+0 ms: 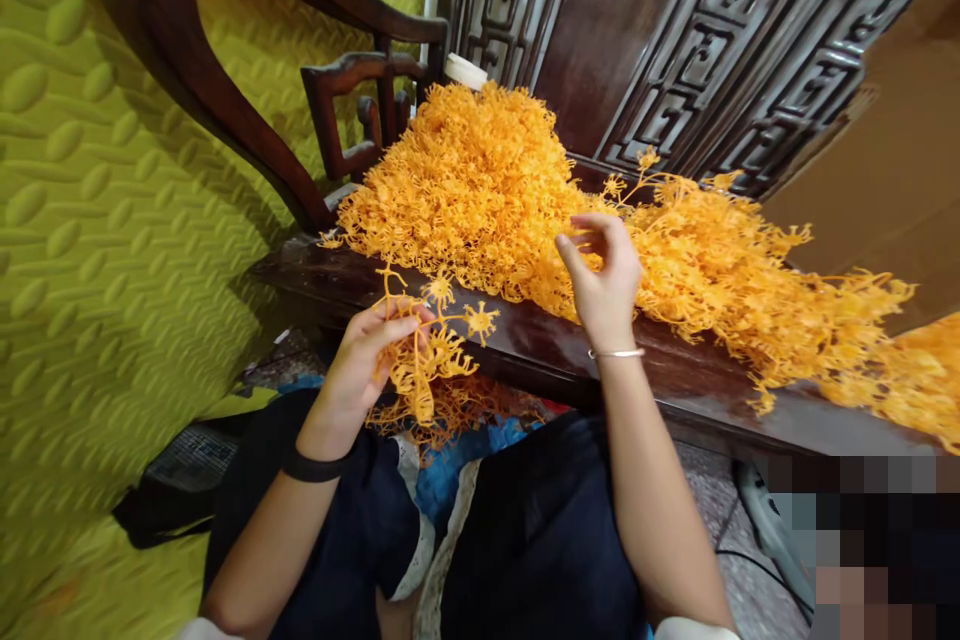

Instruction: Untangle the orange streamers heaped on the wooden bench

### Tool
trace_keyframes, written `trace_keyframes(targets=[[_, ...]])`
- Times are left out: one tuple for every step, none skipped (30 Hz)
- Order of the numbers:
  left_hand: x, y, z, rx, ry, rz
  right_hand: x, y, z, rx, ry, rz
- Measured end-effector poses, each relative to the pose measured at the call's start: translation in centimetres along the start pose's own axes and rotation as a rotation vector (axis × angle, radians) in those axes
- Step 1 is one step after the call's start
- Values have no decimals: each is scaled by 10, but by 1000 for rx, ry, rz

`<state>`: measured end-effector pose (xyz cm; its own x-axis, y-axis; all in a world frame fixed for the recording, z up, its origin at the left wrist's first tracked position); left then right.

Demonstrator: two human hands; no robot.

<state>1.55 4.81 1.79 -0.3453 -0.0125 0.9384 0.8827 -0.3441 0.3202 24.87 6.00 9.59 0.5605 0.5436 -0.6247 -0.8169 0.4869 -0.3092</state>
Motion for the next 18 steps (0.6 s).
trace_keyframes(targets=[[0,0,1,3,12,25,3,1,3,-51,-12,-85],[0,1,1,13,24,45,3,2,5,-95,-35,-174],[0,0,1,27,35,60,2,5,5,-134,-69,-272],[0,0,1,41,45,72,-2,7,3,-161,-107,-351],[0,-1,2,54,52,80,-7,10,0,-173,-142,-389],[0,-1,2,60,54,90,-14,12,-4,-172,-169,-375],[0,-2,1,61,55,98,-22,15,-9,-180,-183,-321],[1,-2,1,56,57,105,-30,18,-14,-203,-176,-241],[1,-2,0,47,62,111,-38,21,-19,-247,-147,-148],[1,-2,0,33,69,120,-45,25,-24,-306,-104,-56],[2,-2,-1,13,77,133,-51,29,-29,-374,-58,21],[3,-2,-3,-15,86,151,-56,34,-33,-441,-16,78],[4,-1,-4,-44,95,172,-60,38,-37,-505,14,113],[5,0,-6,-64,104,198,-63,42,-40,-564,33,132],[6,1,-7,-70,111,225,-65,45,-43,-619,40,141],[7,1,-9,-64,114,259,-66,47,-45,-665,44,150],[8,2,-10,-46,116,299,-66,49,-47,-694,46,159],[8,3,-12,-23,116,346,-65,50,-48,-702,47,169]])
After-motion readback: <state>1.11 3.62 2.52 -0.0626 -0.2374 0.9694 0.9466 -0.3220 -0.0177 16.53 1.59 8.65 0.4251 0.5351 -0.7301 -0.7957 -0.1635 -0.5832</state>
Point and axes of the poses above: each hand's wrist, its own z-axis towards the middle knuckle, its own y-axis out of the palm, x = y × z, the point moved 3 cm from there along z, towards the middle knuckle, and after that the axes turned 11 degrees about z, right-handed, at the moved point
